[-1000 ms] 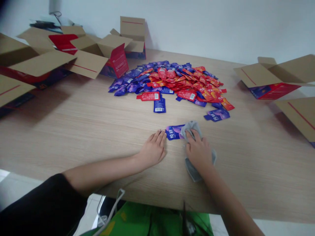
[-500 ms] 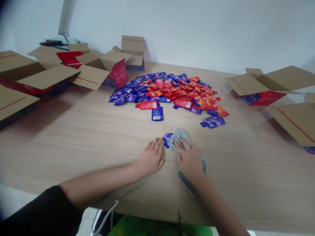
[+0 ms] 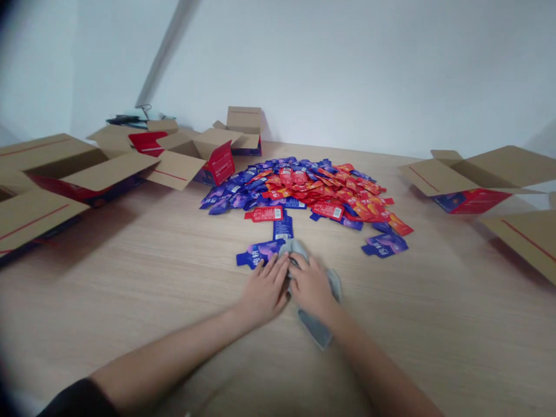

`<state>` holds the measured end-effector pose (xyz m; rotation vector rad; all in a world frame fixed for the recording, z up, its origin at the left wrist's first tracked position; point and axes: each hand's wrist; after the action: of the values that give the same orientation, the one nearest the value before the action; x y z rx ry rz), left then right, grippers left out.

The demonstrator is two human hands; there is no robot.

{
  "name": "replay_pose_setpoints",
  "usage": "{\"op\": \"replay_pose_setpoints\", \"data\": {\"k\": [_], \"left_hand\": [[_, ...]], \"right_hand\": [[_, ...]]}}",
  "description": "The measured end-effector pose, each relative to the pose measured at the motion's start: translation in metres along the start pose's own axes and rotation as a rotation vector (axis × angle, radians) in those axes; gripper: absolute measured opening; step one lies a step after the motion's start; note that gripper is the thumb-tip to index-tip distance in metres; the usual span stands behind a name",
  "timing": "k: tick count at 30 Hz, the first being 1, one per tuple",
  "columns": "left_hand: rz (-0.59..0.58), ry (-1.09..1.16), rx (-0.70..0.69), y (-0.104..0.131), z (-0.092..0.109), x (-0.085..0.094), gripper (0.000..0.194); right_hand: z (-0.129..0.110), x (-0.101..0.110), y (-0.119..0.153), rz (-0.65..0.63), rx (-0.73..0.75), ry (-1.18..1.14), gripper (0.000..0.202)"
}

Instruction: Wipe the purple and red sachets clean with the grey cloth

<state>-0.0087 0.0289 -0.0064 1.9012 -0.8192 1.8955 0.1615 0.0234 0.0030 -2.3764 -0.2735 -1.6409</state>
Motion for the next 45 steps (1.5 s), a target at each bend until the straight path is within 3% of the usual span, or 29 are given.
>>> {"op": "replay_pose_setpoints", "data": {"k": [2, 5, 8, 11, 13, 16, 18, 21, 24, 26, 30, 34, 38, 41, 45], "left_hand": [[-0.037, 0.030, 0.100, -0.015, -0.017, -0.012, 0.072], [-0.063, 0.046, 0.121, -0.047, -0.048, -0.022, 0.073], [-0.059, 0.030, 0.167, -0.083, -0.074, -0.027, 0.068], [-0.050, 0.012, 0.192, -0.113, -0.090, -0.032, 0.066], [-0.033, 0.012, 0.191, -0.126, -0.095, -0.037, 0.067], [0.004, 0.023, 0.199, -0.135, -0.100, -0.043, 0.067], [0.018, 0.033, 0.187, -0.136, -0.102, -0.044, 0.066], [0.038, 0.043, 0.179, -0.134, -0.102, -0.036, 0.059], [0.079, 0.051, 0.166, -0.123, -0.090, -0.020, 0.053], [0.132, 0.076, 0.100, -0.104, -0.072, -0.009, 0.050], [0.078, 0.133, -0.155, -0.039, -0.021, 0.000, 0.050], [-0.011, 0.058, -0.162, 0.018, 0.012, -0.002, 0.059], [-0.061, 0.020, -0.135, 0.034, 0.021, 0.003, 0.058], [-0.092, 0.021, -0.106, 0.040, 0.029, 0.011, 0.061], [-0.141, 0.033, -0.066, 0.053, 0.041, 0.017, 0.068]], "right_hand": [[-0.009, -0.004, -0.036, -0.001, -0.003, -0.001, 0.054], [-0.005, -0.003, -0.081, -0.001, -0.036, -0.004, 0.053], [0.025, 0.015, -0.114, 0.076, -0.101, -0.011, 0.049], [0.074, 0.042, -0.131, 0.320, -0.265, 0.038, 0.050], [0.107, 0.054, -0.135, 0.334, -0.375, 0.041, 0.053], [0.138, 0.055, -0.128, 0.230, -0.365, 0.011, 0.051], [0.141, 0.047, -0.116, 0.200, -0.311, -0.009, 0.050], [0.124, 0.034, -0.088, 0.164, -0.215, -0.018, 0.052], [0.095, 0.028, -0.052, 0.110, -0.097, -0.016, 0.055], [0.075, 0.026, -0.023, 0.086, -0.049, -0.023, 0.056], [0.043, 0.023, 0.032, 0.066, -0.037, -0.038, 0.058], [0.031, 0.023, 0.067, 0.025, -0.030, -0.096, 0.059], [0.025, 0.039, 0.071, 0.095, -0.049, -0.243, 0.059], [0.006, 0.047, 0.062, 0.192, -0.075, -0.276, 0.061], [-0.024, 0.027, 0.053, 0.113, -0.046, -0.124, 0.056]]}}
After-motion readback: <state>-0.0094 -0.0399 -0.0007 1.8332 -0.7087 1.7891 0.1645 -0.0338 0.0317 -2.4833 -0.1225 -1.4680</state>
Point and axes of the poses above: each hand's wrist, its own y-axis away from the middle knuckle, its own x-axis out of the back of the hand, z = x × y, and after that the axes turned 11 degrees about -y, right-handed
